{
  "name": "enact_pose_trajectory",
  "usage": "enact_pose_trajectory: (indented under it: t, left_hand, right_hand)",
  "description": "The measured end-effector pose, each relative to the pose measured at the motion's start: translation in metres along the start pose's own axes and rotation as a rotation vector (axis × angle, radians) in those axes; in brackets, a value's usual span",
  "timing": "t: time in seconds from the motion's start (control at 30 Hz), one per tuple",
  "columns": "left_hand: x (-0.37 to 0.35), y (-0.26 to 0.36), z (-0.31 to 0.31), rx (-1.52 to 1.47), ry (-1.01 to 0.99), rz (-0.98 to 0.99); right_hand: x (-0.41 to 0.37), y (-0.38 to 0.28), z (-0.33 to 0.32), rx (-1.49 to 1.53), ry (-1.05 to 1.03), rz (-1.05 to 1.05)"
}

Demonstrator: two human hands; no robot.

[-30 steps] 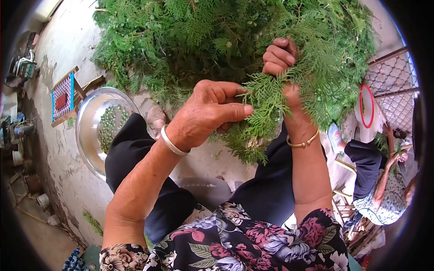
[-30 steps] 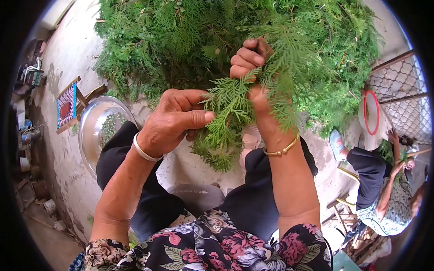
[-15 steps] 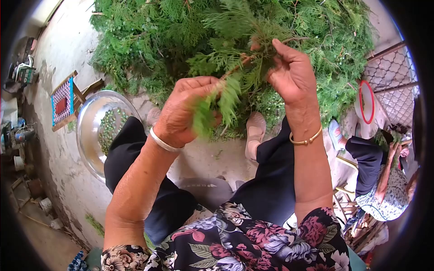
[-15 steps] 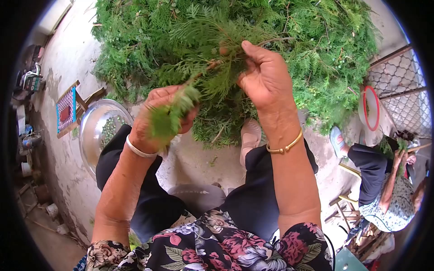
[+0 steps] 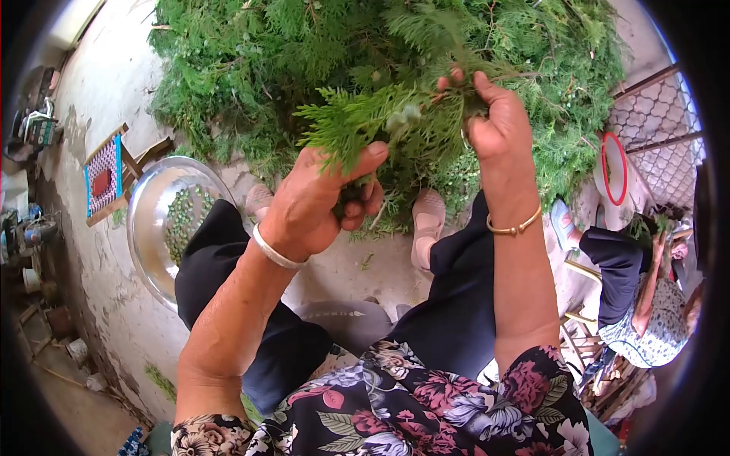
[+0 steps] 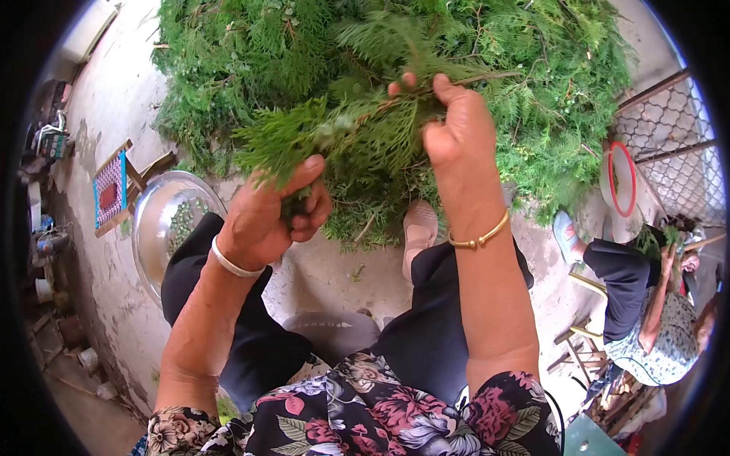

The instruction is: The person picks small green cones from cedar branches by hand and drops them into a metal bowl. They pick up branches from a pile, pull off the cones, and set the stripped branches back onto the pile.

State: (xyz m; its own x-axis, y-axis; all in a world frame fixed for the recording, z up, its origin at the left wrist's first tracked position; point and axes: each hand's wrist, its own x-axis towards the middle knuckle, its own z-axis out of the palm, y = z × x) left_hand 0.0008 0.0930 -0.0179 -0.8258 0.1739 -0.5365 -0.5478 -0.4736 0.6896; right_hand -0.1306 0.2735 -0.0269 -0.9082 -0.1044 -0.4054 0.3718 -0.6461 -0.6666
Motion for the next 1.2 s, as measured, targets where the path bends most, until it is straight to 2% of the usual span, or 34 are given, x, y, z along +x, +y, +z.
enact_pose_trajectory:
  t: [0.07, 0.1, 0.2, 0.23, 0.27, 0.3, 0.33, 0.43, 0.47, 0.53, 0.83, 0.9, 0.97, 1.0, 1.07, 1.13, 1.2]
  left_hand:
    - [-0.003, -0.005, -0.007, -0.193, -0.092, -0.046]
    - [-0.003, -0.005, -0.005, -0.191, -0.094, -0.047]
    - [-0.004, -0.009, 0.002, -0.145, -0.039, -0.029]
    - [-0.004, -0.014, 0.001, -0.046, -0.145, 0.011]
    - [-0.004, -0.018, 0.001, 0.054, -0.250, 0.051]
    - [-0.004, -0.020, 0.001, 0.082, -0.288, 0.056]
    - [-0.003, -0.022, 0.003, 0.083, -0.288, 0.056]
    - [0.000, -0.026, 0.010, -0.078, -0.022, 0.086]
    - [0.002, -0.027, 0.008, -0.079, -0.019, 0.086]
    - [0.007, -0.029, 0.005, -0.273, 0.038, 0.063]
    - [0.017, -0.026, -0.005, -0.347, 0.012, 0.003]
    - [0.015, -0.024, -0.005, -0.382, 0.005, -0.002]
    - [0.007, -0.017, 0.000, -0.146, -0.058, -0.024]
    - [0.004, -0.016, 0.002, -0.147, -0.061, -0.025]
    - [-0.001, -0.015, 0.005, -0.104, -0.234, -0.045]
    - [-0.002, -0.017, 0.000, -0.112, -0.233, -0.081]
    - [-0.003, -0.023, -0.012, -0.363, -0.526, -0.099]
  right_hand:
    - [0.007, -0.007, -0.007, 0.028, 0.004, -0.032]
    - [0.008, -0.008, -0.009, 0.053, 0.007, -0.059]
    - [0.007, -0.006, -0.010, 0.026, 0.000, -0.114]
    - [0.005, -0.005, -0.009, 0.026, 0.000, -0.113]
    - [0.002, -0.003, -0.006, -0.010, -0.020, -0.200]
    - [-0.001, -0.001, -0.003, -0.046, -0.040, -0.288]
    - [-0.002, 0.000, 0.000, -0.045, -0.040, -0.288]
    - [-0.007, 0.003, 0.005, -0.048, -0.081, -0.358]
    - [-0.008, 0.004, 0.006, -0.064, -0.100, -0.354]
    - [-0.009, 0.006, 0.007, -0.078, -0.121, -0.349]
    - [-0.012, 0.022, 0.011, -0.136, -0.158, -0.266]
    - [-0.002, 0.022, 0.004, -0.166, -0.060, -0.314]
    - [-0.007, 0.010, 0.005, -0.205, -0.107, -0.296]
    - [-0.009, 0.005, 0.005, -0.243, -0.157, -0.276]
    - [-0.008, 0.004, 0.004, -0.255, -0.104, -0.257]
    - [0.000, -0.001, -0.001, -0.267, -0.055, -0.234]
    - [0.017, -0.018, -0.014, -0.088, 0.051, -0.336]
